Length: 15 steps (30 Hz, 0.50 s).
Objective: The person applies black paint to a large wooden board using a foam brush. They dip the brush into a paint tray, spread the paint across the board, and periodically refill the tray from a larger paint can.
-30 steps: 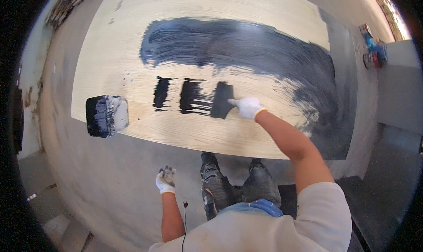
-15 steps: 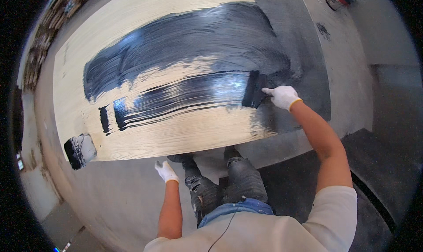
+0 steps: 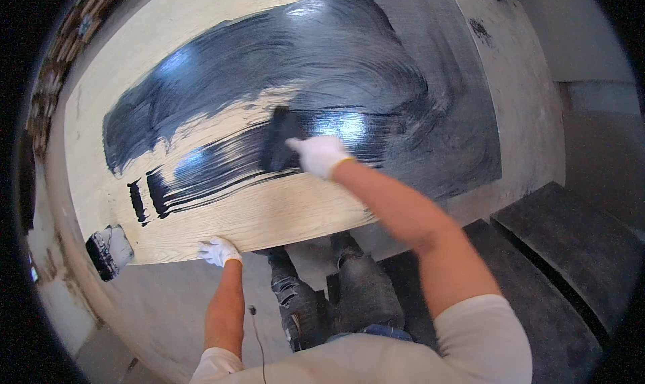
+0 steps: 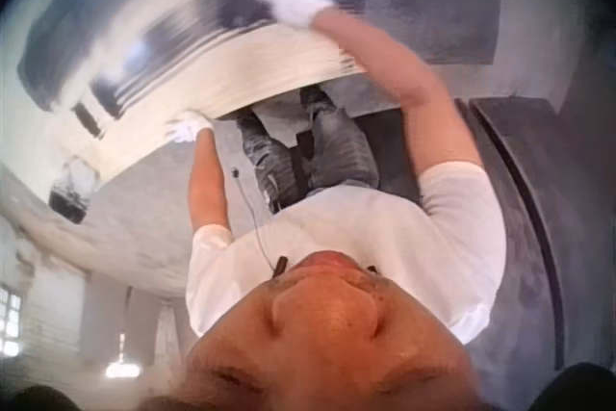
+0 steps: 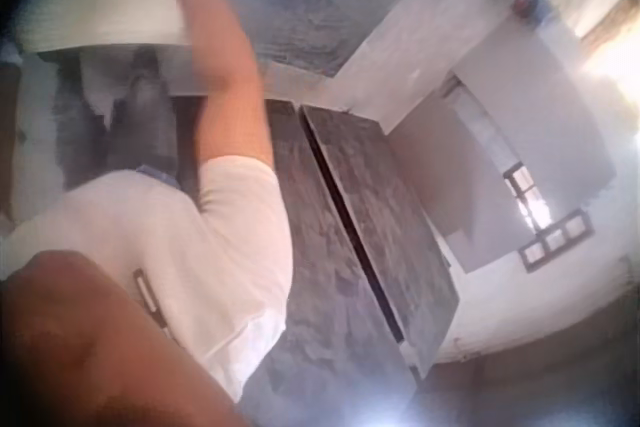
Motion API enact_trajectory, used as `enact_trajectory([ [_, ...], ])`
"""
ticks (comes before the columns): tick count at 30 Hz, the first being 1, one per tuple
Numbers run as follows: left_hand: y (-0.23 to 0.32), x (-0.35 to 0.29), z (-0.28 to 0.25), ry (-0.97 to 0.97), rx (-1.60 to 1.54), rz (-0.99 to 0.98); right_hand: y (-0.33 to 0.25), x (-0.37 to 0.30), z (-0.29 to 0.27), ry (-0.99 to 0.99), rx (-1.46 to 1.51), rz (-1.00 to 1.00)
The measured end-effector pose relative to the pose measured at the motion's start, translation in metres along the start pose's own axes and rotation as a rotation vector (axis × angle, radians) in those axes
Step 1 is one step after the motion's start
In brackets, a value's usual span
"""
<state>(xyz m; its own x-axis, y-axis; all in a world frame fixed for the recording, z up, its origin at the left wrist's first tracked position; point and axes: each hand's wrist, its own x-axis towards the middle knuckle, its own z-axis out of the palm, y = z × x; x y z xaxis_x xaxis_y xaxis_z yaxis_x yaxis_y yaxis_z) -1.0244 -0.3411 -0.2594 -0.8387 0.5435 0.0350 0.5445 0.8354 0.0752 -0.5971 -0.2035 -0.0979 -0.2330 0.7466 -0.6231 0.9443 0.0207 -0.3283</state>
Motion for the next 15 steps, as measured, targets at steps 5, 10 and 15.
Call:
enact_trajectory([
  [5,0.001,0.021,-0.011,-0.046,0.269,-0.002,0.006,-0.013,0.002,-0.031,-0.048,0.065],
  [10,-0.014,0.135,-0.009,0.026,0.14,-0.152,0.173,-0.13,0.035,0.071,-0.001,0.469],
  [15,-0.013,0.131,-0.004,0.142,0.195,-0.179,0.1,-0.066,0.01,0.03,-0.073,0.342],
])
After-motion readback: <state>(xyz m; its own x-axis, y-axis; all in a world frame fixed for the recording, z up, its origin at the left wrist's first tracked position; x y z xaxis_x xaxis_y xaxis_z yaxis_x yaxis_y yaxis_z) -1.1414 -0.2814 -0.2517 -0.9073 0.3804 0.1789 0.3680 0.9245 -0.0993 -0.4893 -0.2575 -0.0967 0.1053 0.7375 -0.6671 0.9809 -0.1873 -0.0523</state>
